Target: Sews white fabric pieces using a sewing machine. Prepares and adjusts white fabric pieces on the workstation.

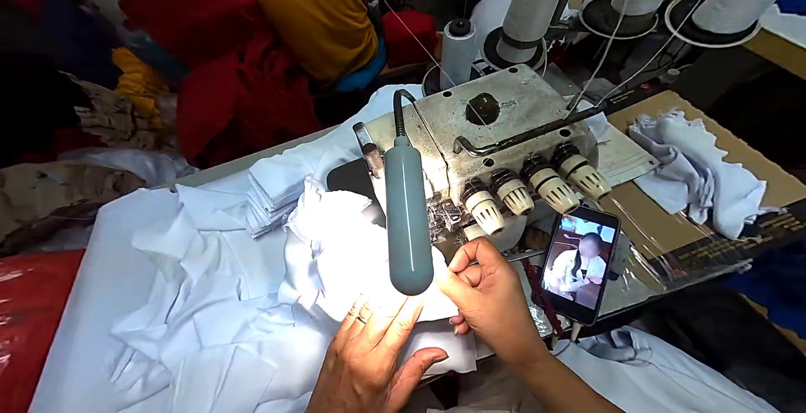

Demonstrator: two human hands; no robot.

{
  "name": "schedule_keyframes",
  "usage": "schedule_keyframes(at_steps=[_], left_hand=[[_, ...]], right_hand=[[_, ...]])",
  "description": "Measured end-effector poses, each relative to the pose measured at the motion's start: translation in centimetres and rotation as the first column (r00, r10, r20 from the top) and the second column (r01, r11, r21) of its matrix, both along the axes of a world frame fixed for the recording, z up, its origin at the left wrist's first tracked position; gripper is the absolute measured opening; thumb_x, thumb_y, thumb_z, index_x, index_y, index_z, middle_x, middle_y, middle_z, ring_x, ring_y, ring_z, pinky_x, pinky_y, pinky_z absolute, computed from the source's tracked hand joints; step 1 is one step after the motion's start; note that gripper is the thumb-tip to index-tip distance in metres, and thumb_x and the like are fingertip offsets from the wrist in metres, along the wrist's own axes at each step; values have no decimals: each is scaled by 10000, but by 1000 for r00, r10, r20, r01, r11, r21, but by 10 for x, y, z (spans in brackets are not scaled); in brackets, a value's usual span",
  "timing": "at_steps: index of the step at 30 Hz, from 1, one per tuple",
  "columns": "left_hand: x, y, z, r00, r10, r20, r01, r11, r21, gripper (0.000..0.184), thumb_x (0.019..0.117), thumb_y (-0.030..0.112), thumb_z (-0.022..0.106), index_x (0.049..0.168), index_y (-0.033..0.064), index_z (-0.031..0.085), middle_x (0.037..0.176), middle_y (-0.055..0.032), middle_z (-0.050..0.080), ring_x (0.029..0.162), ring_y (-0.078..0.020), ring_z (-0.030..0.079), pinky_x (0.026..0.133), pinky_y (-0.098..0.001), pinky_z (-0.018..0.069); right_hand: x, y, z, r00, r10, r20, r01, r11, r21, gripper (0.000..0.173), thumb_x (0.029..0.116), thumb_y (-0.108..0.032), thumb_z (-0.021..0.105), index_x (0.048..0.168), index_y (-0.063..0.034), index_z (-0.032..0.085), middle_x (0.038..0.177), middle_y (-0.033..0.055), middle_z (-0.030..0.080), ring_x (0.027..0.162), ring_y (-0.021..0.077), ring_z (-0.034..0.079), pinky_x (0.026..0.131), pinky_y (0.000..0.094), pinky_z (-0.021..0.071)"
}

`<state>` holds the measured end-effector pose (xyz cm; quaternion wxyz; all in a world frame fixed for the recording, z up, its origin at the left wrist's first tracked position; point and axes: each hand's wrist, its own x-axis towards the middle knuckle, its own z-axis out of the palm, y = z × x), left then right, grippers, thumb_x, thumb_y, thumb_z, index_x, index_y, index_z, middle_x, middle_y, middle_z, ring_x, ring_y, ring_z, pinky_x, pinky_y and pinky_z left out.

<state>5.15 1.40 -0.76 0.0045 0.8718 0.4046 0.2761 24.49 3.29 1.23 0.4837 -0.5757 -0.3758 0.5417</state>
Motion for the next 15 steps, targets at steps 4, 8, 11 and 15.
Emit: schedule_keyframes(at_steps=[4,8,11,15], left_hand=[[5,-1,1,999,32,-14,-32,999,-1,568,977,595,569,1233,117,739,1182,-84,749,1067,-203,685,945,-336,506],[6,-4,1,999,39,16,-38,998,-44,561,972,591,578,1223,114,736,1184,-86,747,1096,-200,685,972,-350,512],[5,-3,0,999,34,18,-33,998,-47,554,970,570,576,1224,104,735,1167,-87,748,1080,-198,678,971,-338,500],[2,-3,-1,999,41,11,-40,998,-49,576,968,601,564,1217,112,739,1157,-79,754,1070,-184,682,978,-339,493]], right_hand=[[1,-6,-37,935,-190,299,-6,836,549,54,900,-145,663,906,-97,639,606,-74,511,517,-33,480,485,122,416],[9,-25,-52,830,-248,500,-236,655,718,282,1026,-335,596,1057,-86,722,742,20,619,693,93,601,665,242,527],[8,-30,-61,742,-324,587,-288,637,715,452,1052,-485,495,1100,-104,734,702,18,596,674,134,580,658,278,492],[6,-30,-64,716,-343,608,-298,637,711,473,1070,-486,440,1113,-110,723,696,18,603,661,136,581,645,280,483]])
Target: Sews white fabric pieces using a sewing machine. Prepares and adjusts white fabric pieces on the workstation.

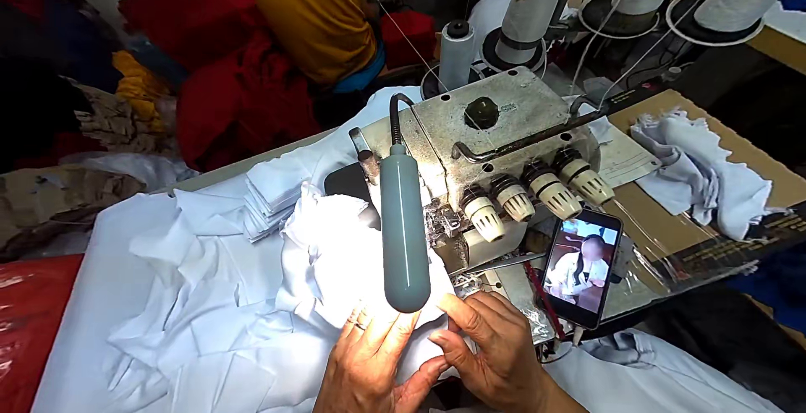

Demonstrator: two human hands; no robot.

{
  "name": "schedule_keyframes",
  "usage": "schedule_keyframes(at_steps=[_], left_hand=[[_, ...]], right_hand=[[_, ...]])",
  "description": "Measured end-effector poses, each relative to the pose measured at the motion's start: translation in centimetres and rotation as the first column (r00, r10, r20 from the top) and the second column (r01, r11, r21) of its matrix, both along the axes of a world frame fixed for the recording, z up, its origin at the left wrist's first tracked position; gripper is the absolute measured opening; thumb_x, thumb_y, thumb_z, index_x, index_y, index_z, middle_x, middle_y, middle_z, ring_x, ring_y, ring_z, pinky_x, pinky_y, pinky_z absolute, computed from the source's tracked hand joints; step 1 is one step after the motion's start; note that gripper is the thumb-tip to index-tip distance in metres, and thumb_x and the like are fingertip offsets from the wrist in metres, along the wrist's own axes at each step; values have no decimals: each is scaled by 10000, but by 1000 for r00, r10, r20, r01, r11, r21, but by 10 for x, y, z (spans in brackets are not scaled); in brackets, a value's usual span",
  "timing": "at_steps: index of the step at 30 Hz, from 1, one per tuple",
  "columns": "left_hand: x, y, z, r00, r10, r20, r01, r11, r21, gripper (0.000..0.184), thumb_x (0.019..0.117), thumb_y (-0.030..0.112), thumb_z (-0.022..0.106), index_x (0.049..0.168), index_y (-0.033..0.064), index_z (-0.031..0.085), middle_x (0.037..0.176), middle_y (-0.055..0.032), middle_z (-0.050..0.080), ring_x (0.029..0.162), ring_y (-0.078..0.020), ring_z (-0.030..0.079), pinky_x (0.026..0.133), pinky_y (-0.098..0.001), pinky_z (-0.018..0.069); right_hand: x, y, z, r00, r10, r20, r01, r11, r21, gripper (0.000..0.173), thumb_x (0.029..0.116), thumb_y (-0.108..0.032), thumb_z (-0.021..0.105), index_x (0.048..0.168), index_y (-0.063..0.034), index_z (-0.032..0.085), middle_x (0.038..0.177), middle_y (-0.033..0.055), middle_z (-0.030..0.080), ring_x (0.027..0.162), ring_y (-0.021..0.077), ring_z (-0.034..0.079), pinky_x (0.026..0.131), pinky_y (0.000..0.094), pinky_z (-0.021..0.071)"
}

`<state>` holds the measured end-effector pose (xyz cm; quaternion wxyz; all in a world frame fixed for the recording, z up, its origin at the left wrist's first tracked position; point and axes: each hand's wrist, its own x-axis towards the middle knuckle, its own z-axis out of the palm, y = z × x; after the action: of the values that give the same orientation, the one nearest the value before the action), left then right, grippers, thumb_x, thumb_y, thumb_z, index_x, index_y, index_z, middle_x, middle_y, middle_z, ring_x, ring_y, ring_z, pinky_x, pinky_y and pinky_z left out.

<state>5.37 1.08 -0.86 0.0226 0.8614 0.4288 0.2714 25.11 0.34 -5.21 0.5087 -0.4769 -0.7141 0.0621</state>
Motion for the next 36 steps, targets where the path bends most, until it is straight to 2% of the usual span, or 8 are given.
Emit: schedule_keyframes(at_steps=[8,11,16,22,25,27,33,36], left_hand=[[-16,39,1,999,-35,37,35,999,13,492,950,532,556,866,86,747,886,-79,748,948,-208,721,1002,-457,525],[-28,70,7,989,-131,63,133,990,-41,418,955,427,569,1102,73,735,1285,-85,696,1320,-204,586,1157,-470,432],[-50,105,11,989,-133,63,138,986,-94,477,983,367,542,1317,49,668,1422,-104,620,1422,-248,490,1218,-502,328],[-36,23,22,979,161,121,-190,937,292,305,942,230,649,1076,-42,683,1116,-238,679,1086,-343,641,951,-453,502],[8,-32,-11,989,-57,137,44,994,97,150,993,187,639,1046,77,727,987,-89,717,968,-186,689,894,-325,561],[35,-45,-42,985,-165,56,168,984,-61,167,981,94,624,1054,31,761,962,-115,740,927,-229,722,851,-349,597],[51,-43,-68,990,-107,-92,106,994,-14,151,934,92,624,877,16,741,828,-112,675,790,-255,675,692,-330,573],[43,-36,-70,985,-100,139,121,981,-152,134,923,112,627,875,37,728,875,-88,691,845,-198,686,740,-298,585]], right_hand=[[-3,14,5,998,-40,40,40,999,-15,424,1027,-414,514,1039,-71,763,602,9,588,562,137,566,573,285,487],[-3,13,5,999,-33,40,34,999,-29,441,1027,-446,517,1034,-78,761,589,3,572,552,129,554,566,282,481],[9,-6,-6,986,55,-159,-69,994,-84,424,1068,-412,496,1287,-96,674,667,-7,590,593,74,557,588,246,510],[43,-21,-40,925,-91,-369,-95,885,-456,474,1062,-285,464,1430,13,475,700,1,599,509,70,565,467,252,527],[41,-22,-52,921,-106,-374,-58,913,-403,344,1044,-184,529,1290,56,551,703,16,601,511,54,558,463,220,517],[38,-21,-54,942,-97,-321,-28,932,-362,338,1014,-180,580,1251,60,581,698,8,588,519,39,543,474,193,503],[41,-24,-52,913,-100,-397,-58,928,-368,337,1023,-170,588,1295,25,556,727,6,611,514,40,565,462,188,518],[42,-29,-44,925,-107,-364,-54,913,-405,299,1014,-167,605,1246,21,593,767,17,621,562,49,583,503,195,534]])
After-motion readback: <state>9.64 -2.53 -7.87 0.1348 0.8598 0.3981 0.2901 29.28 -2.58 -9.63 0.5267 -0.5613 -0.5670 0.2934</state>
